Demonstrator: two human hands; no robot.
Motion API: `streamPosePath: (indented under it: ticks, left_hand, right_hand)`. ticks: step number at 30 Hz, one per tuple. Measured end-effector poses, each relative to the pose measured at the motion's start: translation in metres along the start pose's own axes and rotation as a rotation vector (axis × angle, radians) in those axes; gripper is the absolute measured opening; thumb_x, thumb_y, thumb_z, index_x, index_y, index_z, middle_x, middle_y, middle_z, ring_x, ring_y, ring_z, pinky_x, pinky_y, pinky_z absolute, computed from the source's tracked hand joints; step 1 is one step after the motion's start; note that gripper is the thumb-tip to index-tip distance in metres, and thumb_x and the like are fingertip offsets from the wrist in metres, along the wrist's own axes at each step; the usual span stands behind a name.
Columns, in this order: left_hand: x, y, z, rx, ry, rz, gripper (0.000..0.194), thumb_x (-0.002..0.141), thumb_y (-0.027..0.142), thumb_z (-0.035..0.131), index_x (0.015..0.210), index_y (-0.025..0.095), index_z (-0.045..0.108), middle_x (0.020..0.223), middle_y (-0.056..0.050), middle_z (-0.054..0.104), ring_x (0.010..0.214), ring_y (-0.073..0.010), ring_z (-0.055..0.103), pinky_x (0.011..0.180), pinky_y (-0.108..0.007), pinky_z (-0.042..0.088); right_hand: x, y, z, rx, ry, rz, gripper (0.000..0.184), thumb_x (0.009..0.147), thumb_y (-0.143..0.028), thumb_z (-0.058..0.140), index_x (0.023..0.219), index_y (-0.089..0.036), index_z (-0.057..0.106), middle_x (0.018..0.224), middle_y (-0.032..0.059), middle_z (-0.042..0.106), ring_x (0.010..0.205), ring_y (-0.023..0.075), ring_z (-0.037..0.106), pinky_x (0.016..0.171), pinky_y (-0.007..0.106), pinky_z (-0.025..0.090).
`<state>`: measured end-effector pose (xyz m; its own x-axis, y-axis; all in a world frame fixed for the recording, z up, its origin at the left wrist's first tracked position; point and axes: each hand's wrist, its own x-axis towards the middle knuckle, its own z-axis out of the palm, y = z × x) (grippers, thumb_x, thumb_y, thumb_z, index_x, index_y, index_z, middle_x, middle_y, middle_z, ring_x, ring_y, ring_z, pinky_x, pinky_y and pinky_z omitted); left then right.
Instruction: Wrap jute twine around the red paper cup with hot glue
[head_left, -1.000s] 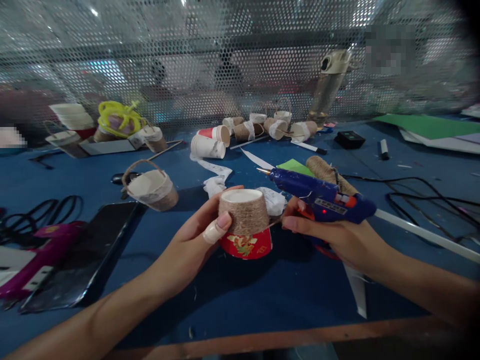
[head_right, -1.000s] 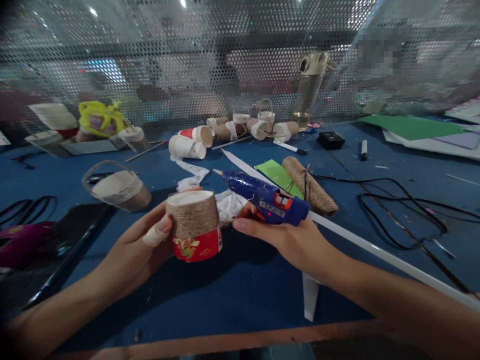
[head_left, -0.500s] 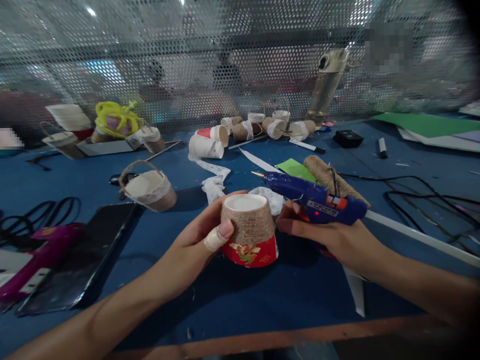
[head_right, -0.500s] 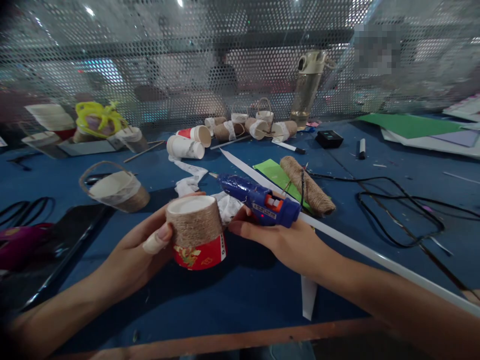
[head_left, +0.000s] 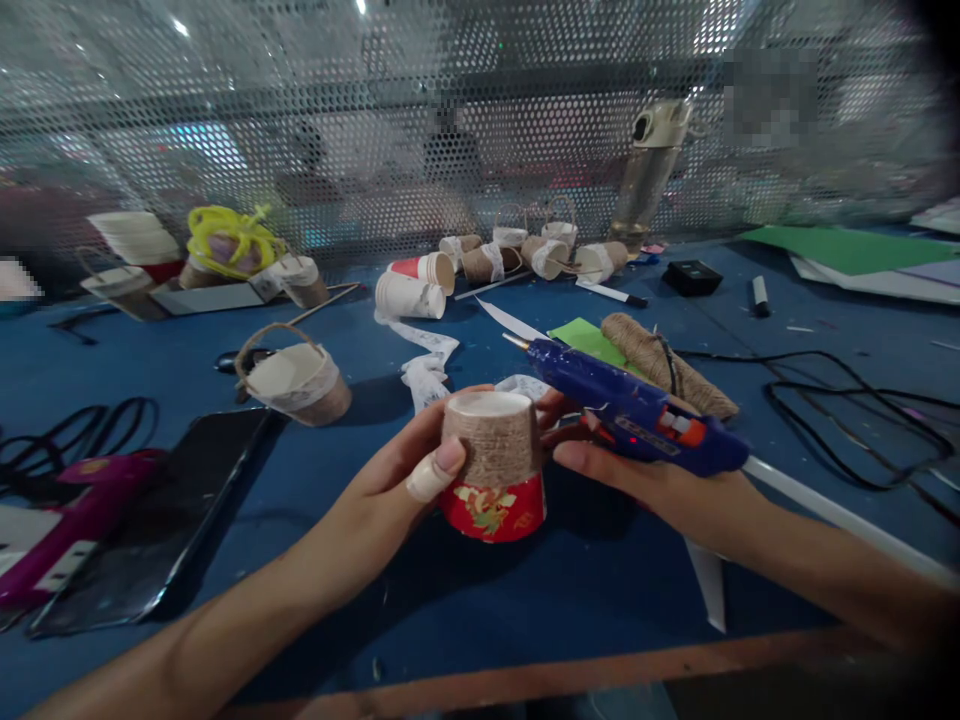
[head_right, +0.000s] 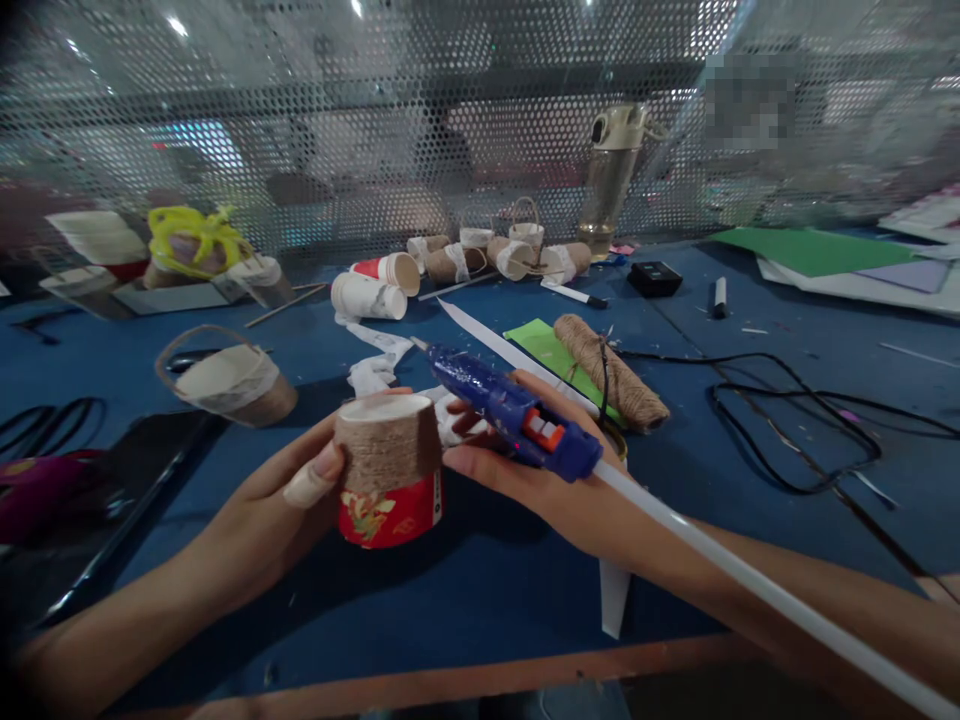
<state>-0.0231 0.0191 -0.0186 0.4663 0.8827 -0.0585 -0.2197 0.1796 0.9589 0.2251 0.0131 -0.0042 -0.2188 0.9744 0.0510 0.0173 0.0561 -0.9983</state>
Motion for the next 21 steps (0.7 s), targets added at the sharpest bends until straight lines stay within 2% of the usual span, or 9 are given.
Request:
streamPosePath:
  ticks: [3, 7, 9, 11, 13, 15, 17, 19, 21]
  left_hand:
    - [0.003, 0.001, 0.002, -0.027, 0.024, -0.017, 0.035, 0.102, 0.041, 0.057, 0.135, 0.034, 0.068, 0.142, 0.0, 0.069, 0.131, -0.0244, 0.063, 0.106, -0.029, 0.052]
    - [0.005, -0.001, 0.004, -0.005, 0.042, -0.004, 0.034, 0.1, 0.041, 0.061, 0.132, 0.034, 0.069, 0.138, 0.0, 0.072, 0.129, -0.0229, 0.065, 0.107, -0.03, 0.051]
    - [0.005, -0.002, 0.005, 0.025, 0.04, -0.003, 0.035, 0.098, 0.041, 0.065, 0.132, 0.033, 0.069, 0.138, -0.001, 0.072, 0.129, -0.0241, 0.064, 0.108, -0.031, 0.049]
    - [0.005, -0.002, 0.005, 0.063, 0.027, 0.009, 0.037, 0.096, 0.042, 0.068, 0.131, 0.031, 0.07, 0.138, -0.003, 0.071, 0.132, -0.0264, 0.062, 0.109, -0.033, 0.049]
    - [0.006, 0.0, 0.005, 0.124, 0.028, 0.052, 0.04, 0.095, 0.045, 0.068, 0.132, 0.03, 0.07, 0.139, -0.004, 0.07, 0.135, -0.0281, 0.059, 0.11, -0.035, 0.048]
    - [0.004, 0.007, 0.001, 0.224, 0.067, 0.101, 0.04, 0.095, 0.046, 0.067, 0.132, 0.03, 0.069, 0.14, -0.005, 0.069, 0.135, -0.0281, 0.058, 0.111, -0.036, 0.047]
    - [-0.003, 0.016, -0.006, 0.346, 0.128, 0.123, 0.036, 0.098, 0.043, 0.063, 0.13, 0.03, 0.069, 0.136, -0.006, 0.071, 0.124, -0.027, 0.065, 0.104, -0.036, 0.051]
    - [-0.02, 0.026, -0.02, 0.562, 0.227, 0.182, 0.022, 0.099, 0.04, 0.061, 0.102, 0.027, 0.079, 0.123, -0.003, 0.074, 0.112, -0.0214, 0.069, 0.101, -0.029, 0.05]
    - [-0.047, 0.033, -0.039, 0.77, 0.336, 0.154, 0.018, 0.098, 0.035, 0.064, 0.093, 0.027, 0.08, 0.11, 0.0, 0.077, 0.107, -0.0186, 0.068, 0.101, -0.024, 0.047]
  right_hand:
    - [-0.001, 0.006, -0.003, -0.011, -0.054, -0.055, 0.053, 0.076, -0.03, 0.088, 0.124, -0.031, 0.064, 0.122, 0.0019, 0.075, 0.11, 0.0252, 0.075, 0.101, 0.04, 0.061]
    - [0.001, 0.009, -0.004, -0.202, -0.12, -0.335, 0.078, 0.066, -0.029, 0.095, 0.134, -0.038, 0.059, 0.14, 0.0, 0.066, 0.13, 0.0293, 0.064, 0.107, 0.043, 0.058]
    - [0.002, 0.009, -0.004, -0.315, -0.167, -0.467, 0.071, 0.069, -0.029, 0.094, 0.131, -0.035, 0.059, 0.143, 0.0016, 0.061, 0.134, 0.0289, 0.06, 0.108, 0.042, 0.056]
    - [0.002, 0.009, -0.004, -0.401, -0.187, -0.532, 0.057, 0.076, -0.026, 0.089, 0.124, -0.033, 0.06, 0.143, 0.002, 0.06, 0.134, 0.0274, 0.059, 0.11, 0.041, 0.054]
    - [0.001, 0.01, -0.003, -0.412, -0.149, -0.522, 0.056, 0.077, -0.024, 0.088, 0.125, -0.034, 0.06, 0.138, 0.0021, 0.063, 0.128, 0.0277, 0.063, 0.105, 0.041, 0.056]
    - [-0.001, 0.013, -0.003, -0.346, -0.06, -0.456, 0.068, 0.073, -0.028, 0.09, 0.132, -0.036, 0.058, 0.128, 0.0021, 0.068, 0.117, 0.0292, 0.069, 0.094, 0.04, 0.062]
    - [-0.003, 0.017, -0.004, -0.271, 0.017, -0.408, 0.069, 0.071, -0.032, 0.091, 0.132, -0.038, 0.059, 0.114, 0.0003, 0.072, 0.102, 0.0283, 0.073, 0.084, 0.039, 0.065]
    - [-0.004, 0.021, -0.006, -0.234, 0.029, -0.39, 0.07, 0.071, -0.033, 0.091, 0.133, -0.038, 0.059, 0.111, -0.0001, 0.073, 0.097, 0.0277, 0.074, 0.082, 0.04, 0.065]
    - [-0.005, 0.022, -0.008, -0.261, -0.006, -0.374, 0.073, 0.071, -0.034, 0.092, 0.135, -0.036, 0.057, 0.113, 0.0017, 0.072, 0.098, 0.0286, 0.074, 0.081, 0.041, 0.065]
